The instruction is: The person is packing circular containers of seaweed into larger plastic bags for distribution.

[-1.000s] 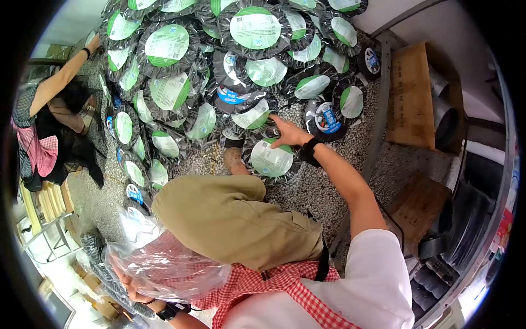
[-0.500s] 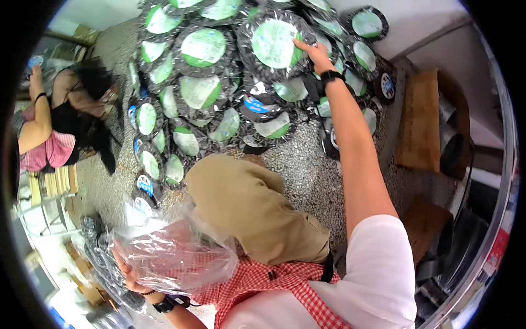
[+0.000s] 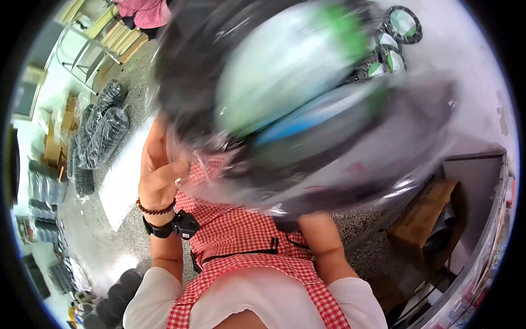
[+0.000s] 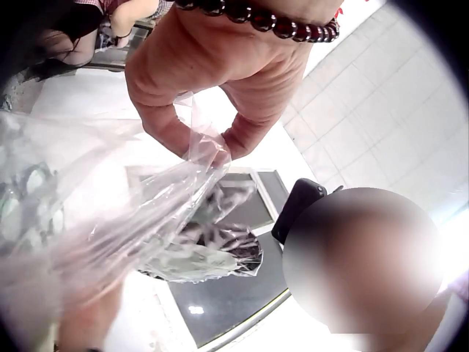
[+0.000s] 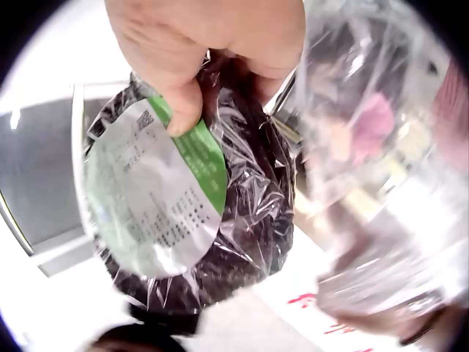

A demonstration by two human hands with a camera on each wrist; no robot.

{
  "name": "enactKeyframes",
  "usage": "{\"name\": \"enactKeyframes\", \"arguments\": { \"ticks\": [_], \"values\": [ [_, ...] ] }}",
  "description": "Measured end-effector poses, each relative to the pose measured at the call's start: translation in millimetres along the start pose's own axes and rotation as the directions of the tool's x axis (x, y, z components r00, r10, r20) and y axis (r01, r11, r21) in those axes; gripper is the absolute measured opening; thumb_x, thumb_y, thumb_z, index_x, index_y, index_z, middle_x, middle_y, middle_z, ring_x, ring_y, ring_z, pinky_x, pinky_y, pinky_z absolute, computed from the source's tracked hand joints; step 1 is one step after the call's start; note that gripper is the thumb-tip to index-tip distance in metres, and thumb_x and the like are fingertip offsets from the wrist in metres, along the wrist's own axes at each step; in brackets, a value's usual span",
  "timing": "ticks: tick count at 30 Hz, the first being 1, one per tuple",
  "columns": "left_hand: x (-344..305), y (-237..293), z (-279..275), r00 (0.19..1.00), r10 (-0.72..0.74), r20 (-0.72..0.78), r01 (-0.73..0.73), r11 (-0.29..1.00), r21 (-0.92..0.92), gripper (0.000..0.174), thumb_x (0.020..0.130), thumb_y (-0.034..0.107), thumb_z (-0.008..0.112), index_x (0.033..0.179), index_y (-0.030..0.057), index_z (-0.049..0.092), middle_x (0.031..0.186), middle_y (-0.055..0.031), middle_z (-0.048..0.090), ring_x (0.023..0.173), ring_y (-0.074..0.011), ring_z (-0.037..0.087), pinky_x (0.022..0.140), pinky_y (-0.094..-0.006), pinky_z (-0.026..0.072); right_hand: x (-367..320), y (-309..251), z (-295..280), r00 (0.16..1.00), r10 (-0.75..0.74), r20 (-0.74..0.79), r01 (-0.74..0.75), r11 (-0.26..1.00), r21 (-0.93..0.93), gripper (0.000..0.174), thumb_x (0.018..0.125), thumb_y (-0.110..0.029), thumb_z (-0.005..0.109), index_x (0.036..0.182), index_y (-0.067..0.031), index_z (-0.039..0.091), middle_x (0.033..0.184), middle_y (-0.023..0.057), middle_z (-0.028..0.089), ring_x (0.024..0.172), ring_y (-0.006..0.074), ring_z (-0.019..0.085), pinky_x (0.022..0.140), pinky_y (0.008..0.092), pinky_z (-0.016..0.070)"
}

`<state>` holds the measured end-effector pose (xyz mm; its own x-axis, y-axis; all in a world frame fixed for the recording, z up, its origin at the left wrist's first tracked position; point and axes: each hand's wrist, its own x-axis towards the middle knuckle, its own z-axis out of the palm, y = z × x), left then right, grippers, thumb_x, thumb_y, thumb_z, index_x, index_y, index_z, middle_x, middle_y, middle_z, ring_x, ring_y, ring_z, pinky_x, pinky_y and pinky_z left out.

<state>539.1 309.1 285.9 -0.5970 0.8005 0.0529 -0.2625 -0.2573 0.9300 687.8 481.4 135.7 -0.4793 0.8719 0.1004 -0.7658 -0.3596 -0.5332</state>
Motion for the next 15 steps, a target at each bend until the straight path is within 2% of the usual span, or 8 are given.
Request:
{"name": "enactKeyframes", "arguments": {
  "ticks": [2, 4, 5, 6, 9, 11, 13, 15],
  "values": [
    [-19, 14, -27, 0.998, 0.038, 0.053, -0.031, 0.990, -0.137, 0.090, 0.057, -0.013, 0.050, 0.141, -0.0015, 0.018, 0.147, -0.0159, 0.017, 0.094, -0.0122, 0.057, 0.050, -0.0191, 0.0416, -11, 23, 4, 0.990, -0.128, 0.063, 0.142, 0.893, -0.427, 0.013, 0.073, -0.008, 0.061, 0.084, -0.0012, 0.057, 0.101, 0.0147, 0.062, 0.090, 0.0264, 0.060, 0.079, 0.0356, 0.0489],
    [-32, 25, -51, 0.970, 0.168, 0.175, -0.116, 0.955, -0.272, 0.091, 0.056, -0.013, 0.048, 0.141, -0.0018, 0.017, 0.147, -0.0164, 0.017, 0.094, -0.0128, 0.057, 0.049, -0.0192, 0.0409, -2, -6, 0, 0.947, -0.098, 0.306, 0.313, 0.504, -0.805, 0.009, 0.069, -0.006, 0.063, 0.075, -0.0009, 0.058, 0.099, 0.0165, 0.063, 0.088, 0.0279, 0.061, 0.076, 0.0353, 0.0506],
    [-40, 34, -40, 0.995, 0.070, 0.075, -0.054, 0.979, -0.198, 0.091, 0.057, -0.012, 0.048, 0.141, -0.0017, 0.015, 0.147, -0.0148, 0.018, 0.087, -0.0099, 0.057, 0.049, -0.0183, 0.0404, 5, -28, 12, 0.880, -0.016, 0.475, 0.464, 0.248, -0.851, 0.008, 0.067, -0.004, 0.064, 0.071, -0.0008, 0.058, 0.098, 0.0173, 0.063, 0.087, 0.0287, 0.062, 0.074, 0.0351, 0.0514],
    [-43, 25, -38, 0.995, 0.073, 0.065, -0.057, 0.974, -0.217, 0.091, 0.057, -0.012, 0.048, 0.141, -0.0017, 0.015, 0.147, -0.0148, 0.018, 0.087, -0.0099, 0.057, 0.049, -0.0183, 0.0404, 7, -49, 34, 0.762, 0.127, 0.635, 0.635, 0.048, -0.771, 0.008, 0.065, -0.003, 0.065, 0.067, -0.0006, 0.058, 0.097, 0.0182, 0.063, 0.085, 0.0294, 0.062, 0.073, 0.0350, 0.0522],
    [-42, -8, -25, 0.988, 0.109, 0.106, -0.106, 0.994, -0.027, 0.091, 0.064, -0.017, 0.048, 0.143, 0.0033, 0.008, 0.148, -0.0101, 0.017, 0.066, -0.0074, 0.054, 0.051, -0.0215, 0.0429, 4, -90, 108, 0.235, 0.362, 0.902, 0.968, -0.170, -0.183, 0.013, 0.057, -0.006, 0.061, 0.060, -0.0012, 0.048, 0.101, 0.0144, 0.064, 0.086, 0.0266, 0.062, 0.069, 0.0330, 0.0532],
    [-40, -19, -24, 0.983, 0.170, 0.076, -0.177, 0.978, 0.112, 0.092, 0.063, -0.020, 0.045, 0.143, 0.0039, 0.006, 0.149, -0.0116, 0.012, 0.072, -0.0077, 0.056, 0.056, -0.0222, 0.0454, 1, -94, 135, 0.147, 0.448, 0.882, 0.974, -0.223, -0.050, 0.016, 0.054, -0.008, 0.061, 0.058, -0.0005, 0.047, 0.101, 0.0142, 0.064, 0.086, 0.0267, 0.062, 0.065, 0.0325, 0.0536],
    [-42, -18, -28, 0.980, 0.196, 0.025, -0.197, 0.980, 0.004, 0.092, 0.063, -0.020, 0.044, 0.143, 0.0039, 0.006, 0.149, -0.0117, 0.014, 0.078, -0.0089, 0.056, 0.058, -0.0214, 0.0462, -2, -107, 155, 0.104, 0.503, 0.858, 0.976, -0.216, 0.008, 0.017, 0.053, -0.009, 0.061, 0.057, -0.0003, 0.047, 0.101, 0.0140, 0.064, 0.085, 0.0265, 0.063, 0.064, 0.0325, 0.0537],
    [-44, -14, -28, 0.951, 0.271, -0.147, -0.292, 0.946, -0.143, 0.089, 0.064, -0.018, 0.045, 0.143, 0.0040, 0.012, 0.146, -0.0125, 0.022, 0.093, -0.0130, 0.056, 0.066, -0.0191, 0.0477, 2, -118, 164, 0.046, 0.558, 0.829, 0.994, 0.053, -0.091, 0.016, 0.051, -0.008, 0.060, 0.058, -0.0005, 0.047, 0.100, 0.0145, 0.063, 0.085, 0.0264, 0.063, 0.063, 0.0337, 0.0536]
  ]
}}
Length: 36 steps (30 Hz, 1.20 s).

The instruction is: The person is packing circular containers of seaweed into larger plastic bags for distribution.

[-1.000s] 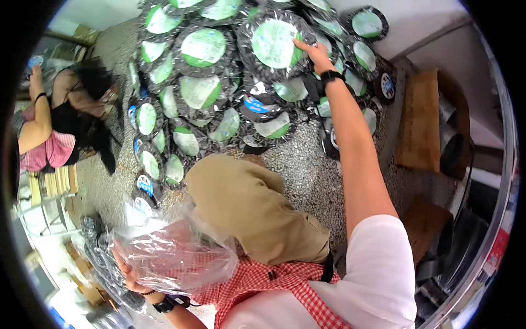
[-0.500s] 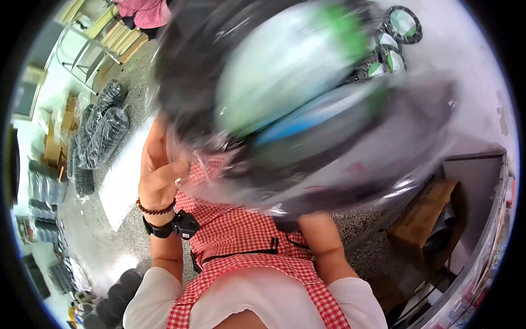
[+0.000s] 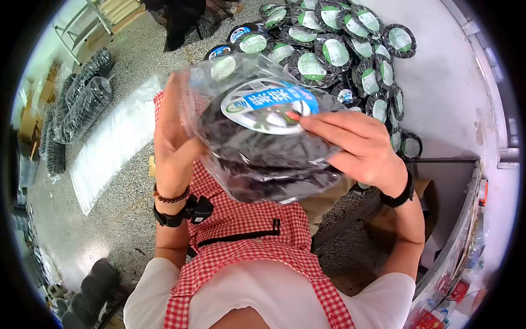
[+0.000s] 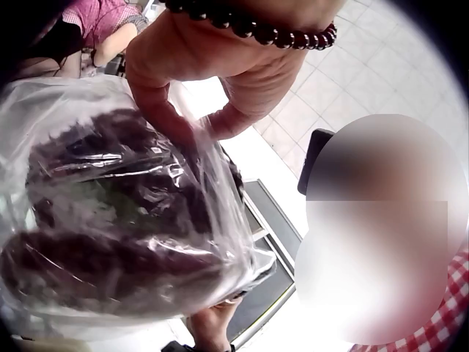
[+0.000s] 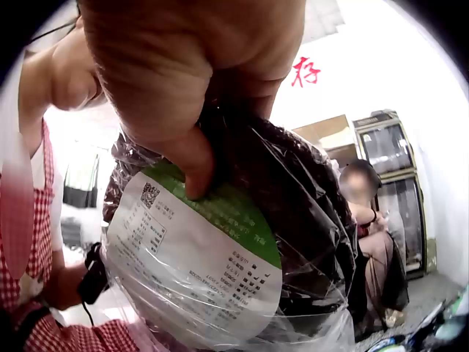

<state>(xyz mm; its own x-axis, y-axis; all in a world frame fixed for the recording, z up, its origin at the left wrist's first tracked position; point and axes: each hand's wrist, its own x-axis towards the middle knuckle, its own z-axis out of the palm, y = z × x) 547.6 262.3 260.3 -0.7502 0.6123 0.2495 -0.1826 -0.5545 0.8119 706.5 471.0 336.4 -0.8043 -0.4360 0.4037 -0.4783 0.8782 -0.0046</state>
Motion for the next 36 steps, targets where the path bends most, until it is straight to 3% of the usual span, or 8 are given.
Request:
{"name": "enactKeyframes", "arguments": {
  "ticks": [7, 13, 17, 20, 22, 30, 33, 36],
  "values": [
    [-30, -28, 24, 0.872, -0.153, 0.466, -0.070, 0.902, 0.427, 0.083, 0.065, -0.002, 0.051, 0.141, 0.0048, 0.020, 0.138, -0.0223, 0.035, 0.078, -0.0198, 0.061, 0.058, -0.0271, 0.0485, 29, -49, 51, 0.770, 0.360, 0.527, -0.084, 0.876, -0.476, 0.014, 0.059, -0.011, 0.056, 0.068, -0.0009, 0.059, 0.092, 0.0145, 0.061, 0.086, 0.0260, 0.058, 0.074, 0.0355, 0.0483],
    [-40, -18, 36, 0.834, -0.287, 0.470, -0.027, 0.831, 0.555, 0.084, 0.063, -0.003, 0.049, 0.142, 0.0031, 0.019, 0.142, -0.0206, 0.027, 0.125, -0.0321, 0.040, 0.070, -0.0236, 0.0491, 28, -4, 100, 0.952, -0.073, 0.297, -0.002, 0.970, 0.244, 0.013, 0.065, -0.013, 0.055, 0.070, -0.0020, 0.062, 0.084, 0.0119, 0.057, 0.080, 0.0289, 0.055, 0.072, 0.0371, 0.0430],
    [-56, -18, 68, 0.715, -0.003, 0.699, -0.177, 0.967, 0.186, 0.088, 0.061, -0.005, 0.046, 0.142, 0.0006, 0.012, 0.147, -0.0202, 0.012, 0.124, -0.0342, 0.039, 0.082, -0.0335, 0.0487, 65, 21, 167, 0.425, -0.209, 0.881, -0.027, 0.970, 0.243, 0.012, 0.068, -0.009, 0.058, 0.078, -0.0042, 0.060, 0.093, 0.0090, 0.055, 0.096, 0.0259, 0.054, 0.071, 0.0368, 0.0470],
    [-46, -16, 62, 0.687, -0.033, 0.726, -0.109, 0.983, 0.148, 0.088, 0.062, -0.005, 0.046, 0.142, 0.0006, 0.010, 0.149, -0.0173, 0.008, 0.130, -0.0307, 0.032, 0.075, -0.0303, 0.0505, 40, 52, 234, 0.565, -0.084, 0.821, -0.086, 0.983, 0.160, 0.018, 0.070, -0.008, 0.058, 0.087, -0.0056, 0.060, 0.093, 0.0111, 0.056, 0.091, 0.0284, 0.057, 0.067, 0.0363, 0.0494],
    [-36, -12, 51, 0.721, -0.016, 0.692, -0.132, 0.978, 0.160, 0.087, 0.062, -0.005, 0.046, 0.142, 0.0003, 0.012, 0.148, -0.0179, 0.011, 0.126, -0.0306, 0.038, 0.067, -0.0292, 0.0514, 24, 49, 232, 0.979, 0.007, 0.204, 0.001, 0.999, -0.039, 0.043, 0.069, -0.003, 0.057, 0.112, -0.0098, 0.054, 0.095, 0.0144, 0.056, 0.079, 0.0313, 0.060, 0.066, 0.0372, 0.0501],
    [-21, -28, 58, 0.599, -0.017, 0.800, 0.111, 0.992, -0.062, 0.058, 0.071, -0.007, 0.048, 0.129, -0.0075, 0.039, 0.134, -0.0257, 0.038, 0.100, -0.0309, 0.060, 0.073, -0.0266, 0.0499, -36, 2, 213, 0.383, 0.535, 0.753, -0.621, 0.753, -0.219, 0.093, 0.063, -0.012, 0.073, 0.140, -0.0101, 0.021, 0.105, 0.0237, 0.053, 0.066, 0.0328, 0.063, 0.054, 0.0397, 0.0520],
    [-11, -44, 44, 0.490, 0.023, 0.872, 0.100, 0.992, -0.082, 0.056, 0.073, -0.003, 0.050, 0.128, -0.0080, 0.040, 0.132, -0.0303, 0.037, 0.096, -0.0306, 0.062, 0.068, -0.0275, 0.0519, -65, -30, 249, 0.653, 0.563, 0.507, -0.727, 0.654, 0.209, 0.066, 0.072, -0.014, 0.068, 0.129, -0.0072, 0.035, 0.103, 0.0175, 0.057, 0.070, 0.0283, 0.063, 0.061, 0.0352, 0.0513],
    [15, -64, -8, 0.500, 0.069, 0.863, -0.004, 0.997, -0.077, 0.057, 0.071, -0.006, 0.044, 0.128, -0.0081, 0.039, 0.130, -0.0304, 0.040, 0.103, -0.0371, 0.057, 0.073, -0.0331, 0.0522, -32, 12, 143, 0.890, -0.013, 0.455, -0.439, 0.241, 0.866, 0.041, 0.080, -0.016, 0.064, 0.118, -0.0043, 0.049, 0.101, 0.0113, 0.061, 0.075, 0.0238, 0.063, 0.067, 0.0306, 0.0507]
  ]
}}
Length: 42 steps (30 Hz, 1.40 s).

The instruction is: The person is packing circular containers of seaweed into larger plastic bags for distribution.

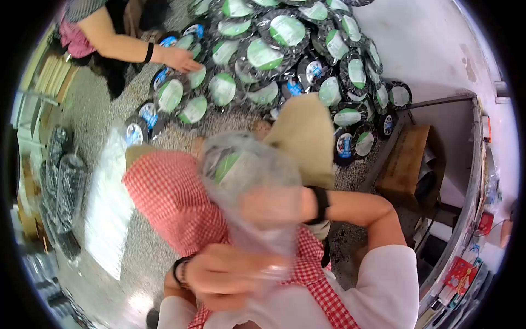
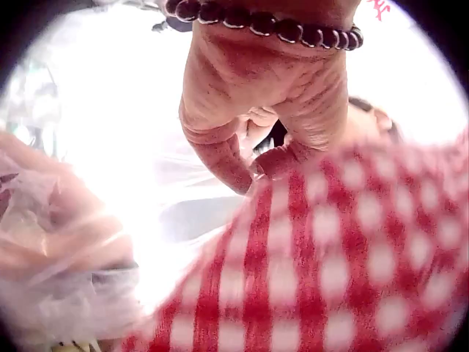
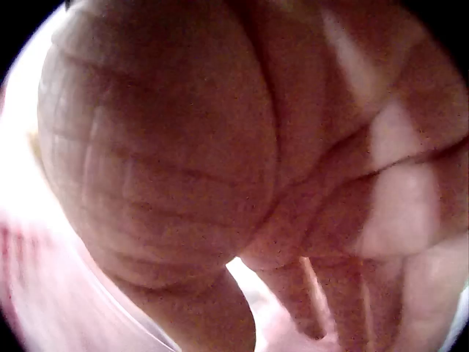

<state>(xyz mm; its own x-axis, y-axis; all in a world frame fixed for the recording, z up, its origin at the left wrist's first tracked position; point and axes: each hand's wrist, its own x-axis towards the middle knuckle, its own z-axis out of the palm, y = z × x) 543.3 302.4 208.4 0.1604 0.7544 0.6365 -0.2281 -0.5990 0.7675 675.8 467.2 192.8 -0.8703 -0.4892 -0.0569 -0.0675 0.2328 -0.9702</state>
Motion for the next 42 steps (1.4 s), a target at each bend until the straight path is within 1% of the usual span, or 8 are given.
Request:
{"name": "enactKeyframes", "arguments": {
  "ticks": [4, 5, 13, 24, 27, 37, 40, 42],
  "values": [
    [-11, 13, -56, 0.748, -0.213, -0.628, 0.144, 0.977, -0.160, 0.056, 0.068, 0.000, 0.052, 0.122, -0.0096, 0.043, 0.117, -0.0309, 0.049, 0.102, -0.0412, 0.055, 0.089, -0.0471, 0.0448, -61, -7, -117, 0.924, 0.030, -0.380, 0.097, 0.946, 0.309, 0.023, 0.088, -0.022, 0.058, 0.098, -0.0009, 0.063, 0.088, 0.0058, 0.066, 0.073, 0.0146, 0.062, 0.067, 0.0275, 0.0489],
    [-12, 6, -76, 0.674, -0.238, -0.699, 0.124, 0.970, -0.211, 0.056, 0.068, 0.001, 0.052, 0.122, -0.0096, 0.043, 0.117, -0.0308, 0.049, 0.102, -0.0412, 0.055, 0.089, -0.0471, 0.0447, -70, 46, -181, 0.346, 0.352, -0.870, -0.261, 0.926, 0.271, 0.031, 0.087, -0.030, 0.058, 0.100, -0.0022, 0.062, 0.091, 0.0039, 0.064, 0.085, 0.0119, 0.060, 0.070, 0.0233, 0.0445],
    [-23, -19, -136, 0.727, -0.316, -0.609, 0.075, 0.919, -0.388, 0.059, 0.067, 0.003, 0.053, 0.123, -0.0094, 0.041, 0.118, -0.0300, 0.049, 0.104, -0.0405, 0.054, 0.090, -0.0473, 0.0439, -132, 410, -347, -0.624, 0.457, -0.634, -0.014, 0.805, 0.594, 0.082, 0.057, -0.038, 0.085, 0.109, 0.0148, 0.051, 0.104, 0.0175, 0.059, 0.087, 0.0236, 0.059, 0.074, 0.0324, 0.0441],
    [-2, -37, -158, 0.690, -0.373, -0.620, 0.077, 0.889, -0.451, 0.062, 0.067, 0.007, 0.055, 0.125, -0.0091, 0.039, 0.119, -0.0289, 0.048, 0.106, -0.0397, 0.053, 0.092, -0.0476, 0.0428, -101, 317, -284, 0.042, 0.434, -0.900, 0.192, 0.881, 0.433, 0.037, 0.071, -0.012, 0.075, 0.102, 0.0013, 0.061, 0.106, 0.0089, 0.061, 0.097, 0.0190, 0.058, 0.086, 0.0318, 0.0447],
    [0, -38, -153, 0.671, -0.393, -0.629, 0.086, 0.884, -0.460, 0.064, 0.067, 0.007, 0.055, 0.126, -0.0090, 0.039, 0.120, -0.0286, 0.048, 0.106, -0.0395, 0.053, 0.092, -0.0476, 0.0425, -65, 365, -257, 0.469, -0.209, -0.858, -0.714, 0.482, -0.508, 0.042, 0.066, -0.031, 0.076, 0.094, -0.0013, 0.066, 0.119, 0.0170, 0.051, 0.104, 0.0309, 0.053, 0.085, 0.0386, 0.0449],
    [6, -35, -143, 0.650, -0.399, -0.647, 0.073, 0.880, -0.470, 0.067, 0.066, 0.011, 0.056, 0.128, -0.0087, 0.037, 0.120, -0.0276, 0.048, 0.108, -0.0387, 0.052, 0.093, -0.0479, 0.0415, -44, 196, -217, 0.238, 0.359, -0.903, -0.552, 0.814, 0.178, 0.055, 0.070, -0.019, 0.073, 0.119, -0.0086, 0.051, 0.078, 0.0171, 0.060, 0.076, 0.0267, 0.061, 0.069, 0.0355, 0.0469],
    [4, -31, -144, 0.646, -0.397, -0.652, 0.069, 0.881, -0.469, 0.069, 0.066, 0.012, 0.057, 0.128, -0.0086, 0.036, 0.121, -0.0273, 0.048, 0.108, -0.0385, 0.051, 0.094, -0.0479, 0.0412, -68, 221, -255, -0.068, 0.132, -0.989, -0.244, 0.959, 0.145, 0.047, 0.073, -0.025, 0.074, 0.108, 0.0019, 0.060, 0.096, 0.0158, 0.064, 0.086, 0.0220, 0.060, 0.080, 0.0326, 0.0466],
    [7, -30, -144, 0.638, -0.390, -0.665, 0.062, 0.886, -0.460, 0.069, 0.066, 0.012, 0.057, 0.128, -0.0085, 0.036, 0.121, -0.0271, 0.047, 0.109, -0.0383, 0.051, 0.094, -0.0480, 0.0410, -139, 368, -301, -0.065, -0.171, -0.983, -0.794, 0.605, -0.053, 0.056, 0.070, -0.036, 0.075, 0.103, 0.0062, 0.059, 0.079, 0.0092, 0.060, 0.076, 0.0212, 0.058, 0.078, 0.0299, 0.0448]
  ]
}}
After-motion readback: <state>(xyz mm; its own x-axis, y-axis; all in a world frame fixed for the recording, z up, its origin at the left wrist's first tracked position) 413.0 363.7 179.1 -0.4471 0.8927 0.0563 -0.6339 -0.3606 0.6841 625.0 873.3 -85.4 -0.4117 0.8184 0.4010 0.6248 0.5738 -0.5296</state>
